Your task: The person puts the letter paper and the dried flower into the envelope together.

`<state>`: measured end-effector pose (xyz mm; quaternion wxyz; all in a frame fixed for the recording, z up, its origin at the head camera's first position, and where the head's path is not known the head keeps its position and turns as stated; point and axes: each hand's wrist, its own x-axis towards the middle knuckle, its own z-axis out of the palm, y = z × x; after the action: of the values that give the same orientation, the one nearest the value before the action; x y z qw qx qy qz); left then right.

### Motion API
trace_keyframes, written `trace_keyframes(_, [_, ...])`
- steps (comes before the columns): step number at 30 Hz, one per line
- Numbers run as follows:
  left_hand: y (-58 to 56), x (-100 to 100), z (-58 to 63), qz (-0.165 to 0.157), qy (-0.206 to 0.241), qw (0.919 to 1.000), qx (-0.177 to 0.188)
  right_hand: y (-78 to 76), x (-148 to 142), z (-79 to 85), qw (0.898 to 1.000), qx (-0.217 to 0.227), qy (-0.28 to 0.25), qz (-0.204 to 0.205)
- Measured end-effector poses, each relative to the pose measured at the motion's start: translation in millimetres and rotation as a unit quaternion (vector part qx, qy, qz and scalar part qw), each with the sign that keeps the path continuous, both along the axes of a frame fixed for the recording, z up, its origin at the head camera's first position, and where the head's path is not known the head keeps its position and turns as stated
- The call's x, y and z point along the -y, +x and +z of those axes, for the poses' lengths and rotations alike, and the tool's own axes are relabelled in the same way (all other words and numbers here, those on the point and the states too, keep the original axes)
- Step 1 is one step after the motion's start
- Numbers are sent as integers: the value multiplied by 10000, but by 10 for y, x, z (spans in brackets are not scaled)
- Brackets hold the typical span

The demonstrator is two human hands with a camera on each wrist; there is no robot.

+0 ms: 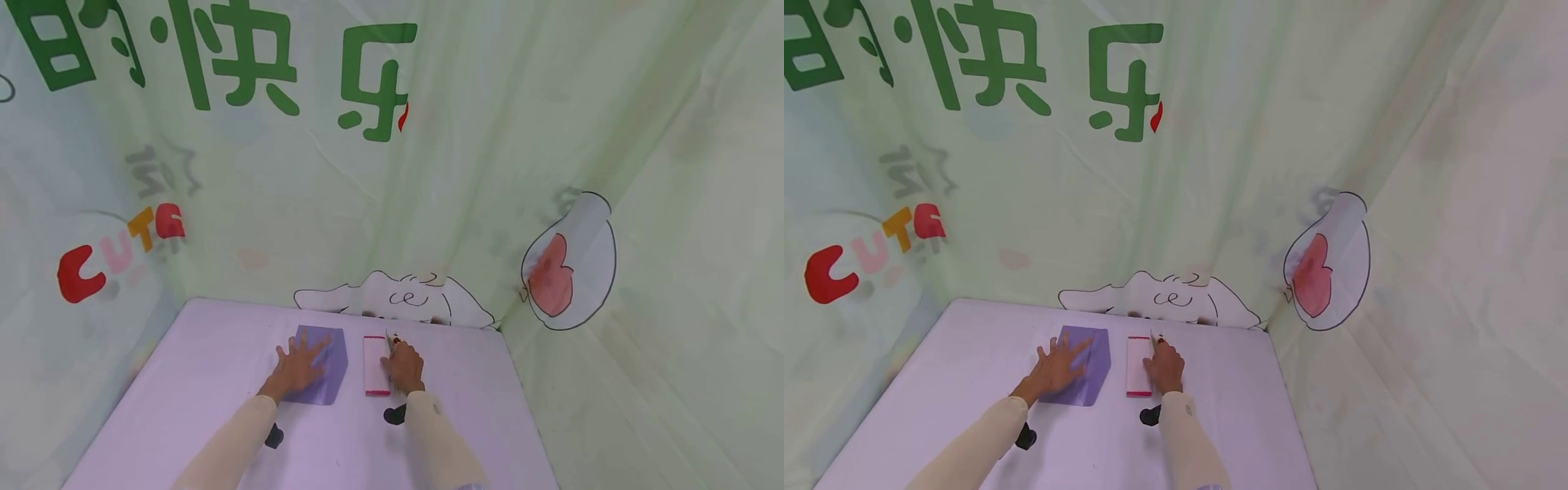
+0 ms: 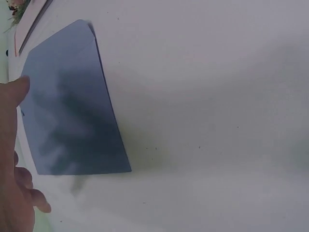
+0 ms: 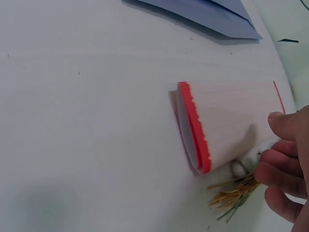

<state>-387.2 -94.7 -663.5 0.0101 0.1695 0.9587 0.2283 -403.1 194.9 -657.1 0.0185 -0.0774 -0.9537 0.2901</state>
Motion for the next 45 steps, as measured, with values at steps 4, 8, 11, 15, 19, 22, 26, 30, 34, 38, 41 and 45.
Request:
trace_keyframes(4, [85, -29, -21, -23, 98, 9995, 301, 56, 21, -77, 9995, 277, -41, -147])
trace_keyframes(8, [105, -43, -79, -28, 170, 9992, 353, 57, 47, -101, 9990, 353, -62, -262])
trace_keyframes(11, [85, -57, -197, -20, 253, 9995, 194, 39, 71, -102, 9985, 394, -92, -370])
trace_keyframes(15, [56, -83, -337, 21, 318, 9995, 56, 5, 89, -108, 9976, 508, 2, -466])
trace_keyframes(19, [104, -83, -257, 110, 301, 9995, 29, -21, 116, -103, 9977, 456, -2, -494])
trace_keyframes(22, [138, -78, -230, 95, 305, 9995, -70, -22, 120, -144, 9981, 342, -18, -508])
trace_keyframes(26, [164, -63, -282, 19, 433, 9988, -214, 3, 112, -221, 9988, 103, 5, -474])
trace_keyframes(30, [196, -53, -291, -34, 473, 9985, -285, 32, 110, -262, 9984, -59, -168, -538])
trace_keyframes(34, [229, -67, -278, -76, 409, 9988, -267, 64, 124, -266, 9954, -106, -517, -801])
trace_keyframes(38, [243, -94, -297, -83, 393, 9989, -259, 84, 141, -247, 9906, -214, -797, -1092])
trace_keyframes(41, [262, -108, -314, -81, 383, 9987, -317, 95, 149, -233, 9858, -173, -1048, -1298])
trace_keyframes(45, [310, -115, -299, -60, 368, 9989, -294, 101, 157, -245, 9789, 63, -1414, -1473])
